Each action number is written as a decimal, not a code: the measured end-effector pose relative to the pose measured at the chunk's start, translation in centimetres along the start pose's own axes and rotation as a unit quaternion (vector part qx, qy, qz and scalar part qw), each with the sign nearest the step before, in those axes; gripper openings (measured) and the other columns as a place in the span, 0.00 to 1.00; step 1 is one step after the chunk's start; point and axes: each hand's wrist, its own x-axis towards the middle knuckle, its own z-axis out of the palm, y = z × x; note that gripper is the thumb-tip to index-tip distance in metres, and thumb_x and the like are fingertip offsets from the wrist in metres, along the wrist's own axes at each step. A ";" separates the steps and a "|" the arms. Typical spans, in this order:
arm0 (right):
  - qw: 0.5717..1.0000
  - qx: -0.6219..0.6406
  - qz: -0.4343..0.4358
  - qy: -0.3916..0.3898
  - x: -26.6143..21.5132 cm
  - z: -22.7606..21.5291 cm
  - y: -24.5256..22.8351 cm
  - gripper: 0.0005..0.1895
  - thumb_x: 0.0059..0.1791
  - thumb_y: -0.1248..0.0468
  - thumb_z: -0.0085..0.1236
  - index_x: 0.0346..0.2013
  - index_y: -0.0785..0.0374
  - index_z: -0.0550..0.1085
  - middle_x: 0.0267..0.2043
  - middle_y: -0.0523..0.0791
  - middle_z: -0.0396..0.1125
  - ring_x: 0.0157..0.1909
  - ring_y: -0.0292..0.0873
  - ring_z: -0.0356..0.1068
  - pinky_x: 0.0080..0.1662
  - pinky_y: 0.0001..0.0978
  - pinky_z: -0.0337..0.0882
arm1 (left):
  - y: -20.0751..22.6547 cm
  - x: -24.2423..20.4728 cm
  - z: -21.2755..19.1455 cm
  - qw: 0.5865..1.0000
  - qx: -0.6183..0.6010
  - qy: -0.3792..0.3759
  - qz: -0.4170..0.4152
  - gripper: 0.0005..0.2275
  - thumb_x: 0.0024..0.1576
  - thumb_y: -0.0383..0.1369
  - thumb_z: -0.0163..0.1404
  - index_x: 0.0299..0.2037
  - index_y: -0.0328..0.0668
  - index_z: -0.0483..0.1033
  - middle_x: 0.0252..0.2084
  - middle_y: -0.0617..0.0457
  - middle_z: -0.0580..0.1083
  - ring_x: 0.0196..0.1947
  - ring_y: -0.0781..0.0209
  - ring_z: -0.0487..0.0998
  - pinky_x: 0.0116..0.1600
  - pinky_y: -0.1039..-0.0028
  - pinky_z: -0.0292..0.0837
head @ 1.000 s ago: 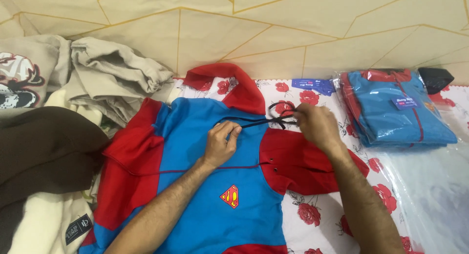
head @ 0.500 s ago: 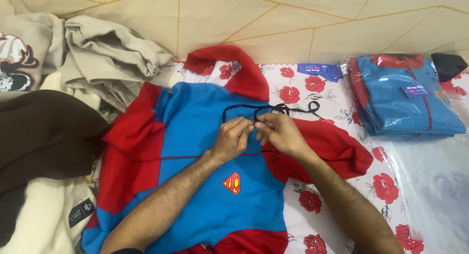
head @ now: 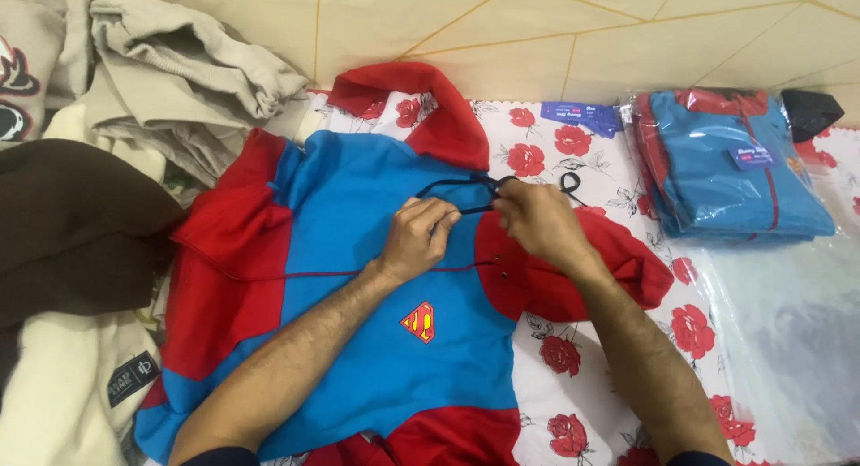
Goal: Folding a superhero-themed hoodie, placing it into a plastic bag, and then inspecting the drawstrings of another hoodie.
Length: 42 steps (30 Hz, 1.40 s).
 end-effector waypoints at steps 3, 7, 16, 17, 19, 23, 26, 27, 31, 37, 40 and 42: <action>0.998 -0.049 0.016 0.031 0.7 -0.4 2.8 0.10 0.52 0.61 0.53 0.43 0.56 0.81 0.24 0.42 0.76 0.37 0.53 0.79 0.44 0.52 0.75 | -0.9 -0.2 0.3 1.000 -0.003 0.009 -0.026 0.07 0.64 0.31 0.51 0.32 0.47 0.75 0.21 0.54 0.72 0.26 0.48 0.78 0.37 0.65 0.74; 0.991 -0.105 0.029 0.073 2.5 -1.0 6.8 0.09 0.53 0.60 0.56 0.45 0.52 0.81 0.34 0.48 0.77 0.44 0.60 0.77 0.47 0.56 0.75 | -1.3 -0.1 0.3 0.999 0.009 0.017 -0.029 0.08 0.65 0.33 0.51 0.32 0.49 0.75 0.22 0.56 0.72 0.27 0.52 0.78 0.40 0.68 0.73; 0.979 -0.126 0.084 0.135 2.5 -2.1 8.6 0.09 0.54 0.56 0.60 0.48 0.49 0.81 0.32 0.50 0.76 0.42 0.59 0.77 0.46 0.53 0.75 | -1.1 -0.3 0.7 1.000 0.000 0.024 -0.013 0.10 0.67 0.33 0.47 0.31 0.48 0.73 0.21 0.57 0.69 0.25 0.53 0.77 0.39 0.67 0.73; 0.993 0.021 0.048 0.102 1.8 -2.2 6.6 0.12 0.54 0.63 0.55 0.51 0.60 0.78 0.28 0.53 0.74 0.33 0.54 0.76 0.43 0.49 0.75 | -1.0 -0.5 1.0 1.000 -0.003 0.016 -0.014 0.09 0.67 0.33 0.47 0.32 0.48 0.73 0.20 0.56 0.69 0.25 0.51 0.76 0.37 0.66 0.74; 0.983 0.169 0.013 0.068 1.2 -1.2 4.3 0.14 0.54 0.69 0.51 0.53 0.71 0.76 0.25 0.56 0.73 0.24 0.49 0.75 0.40 0.45 0.74 | -0.5 -0.7 1.1 1.000 -0.007 0.005 -0.013 0.09 0.67 0.33 0.47 0.32 0.48 0.73 0.20 0.55 0.68 0.25 0.48 0.76 0.35 0.65 0.74; 0.948 0.303 -0.062 -0.075 0.6 2.3 1.7 0.15 0.55 0.68 0.48 0.51 0.77 0.73 0.27 0.58 0.75 0.26 0.49 0.78 0.32 0.41 0.77 | 0.3 -0.8 0.9 1.000 -0.008 -0.020 0.017 0.09 0.66 0.32 0.47 0.32 0.47 0.72 0.20 0.54 0.65 0.22 0.49 0.74 0.29 0.64 0.73; 0.951 0.277 -0.080 -0.110 -0.2 2.6 0.1 0.13 0.55 0.67 0.49 0.47 0.73 0.76 0.26 0.55 0.76 0.24 0.47 0.78 0.29 0.38 0.76 | 0.4 -0.9 0.6 0.999 -0.018 -0.024 0.019 0.09 0.66 0.32 0.48 0.32 0.47 0.73 0.19 0.55 0.65 0.21 0.50 0.74 0.29 0.65 0.73; 0.953 0.273 -0.076 -0.112 -0.3 2.4 -0.3 0.12 0.55 0.67 0.49 0.45 0.73 0.77 0.25 0.54 0.76 0.24 0.46 0.78 0.29 0.35 0.76 | 0.4 -0.9 0.5 0.999 -0.017 -0.023 0.022 0.09 0.65 0.33 0.48 0.32 0.47 0.73 0.19 0.55 0.66 0.22 0.49 0.75 0.29 0.64 0.73; 0.965 0.239 -0.054 -0.098 -0.6 1.7 -0.1 0.08 0.54 0.68 0.51 0.39 0.71 0.77 0.23 0.52 0.75 0.22 0.44 0.77 0.28 0.33 0.74 | 0.8 -0.6 0.8 0.999 -0.007 -0.021 0.024 0.10 0.65 0.34 0.50 0.29 0.49 0.72 0.18 0.59 0.65 0.20 0.55 0.74 0.30 0.68 0.72; 0.989 0.136 -0.026 -0.052 0.3 -1.4 2.1 0.11 0.53 0.68 0.52 0.46 0.74 0.75 0.24 0.54 0.74 0.25 0.50 0.77 0.38 0.44 0.75 | 0.0 0.0 0.0 1.000 0.006 -0.003 0.021 0.11 0.66 0.34 0.48 0.29 0.47 0.73 0.17 0.58 0.68 0.21 0.54 0.75 0.46 0.63 0.71; 0.999 0.051 0.013 -0.008 1.2 -2.6 5.2 0.12 0.55 0.67 0.52 0.48 0.70 0.77 0.24 0.51 0.75 0.28 0.51 0.78 0.43 0.47 0.74 | -1.0 -0.1 -0.4 1.000 0.022 0.002 0.011 0.11 0.67 0.34 0.46 0.30 0.48 0.72 0.17 0.59 0.67 0.21 0.58 0.74 0.51 0.63 0.67; 0.991 -0.087 0.072 0.071 2.4 -2.7 8.7 0.09 0.56 0.57 0.56 0.48 0.48 0.81 0.25 0.39 0.75 0.39 0.47 0.78 0.46 0.44 0.74 | -1.4 0.1 -0.4 1.000 0.003 0.025 0.000 0.13 0.68 0.34 0.45 0.29 0.47 0.72 0.16 0.59 0.65 0.20 0.59 0.71 0.51 0.67 0.65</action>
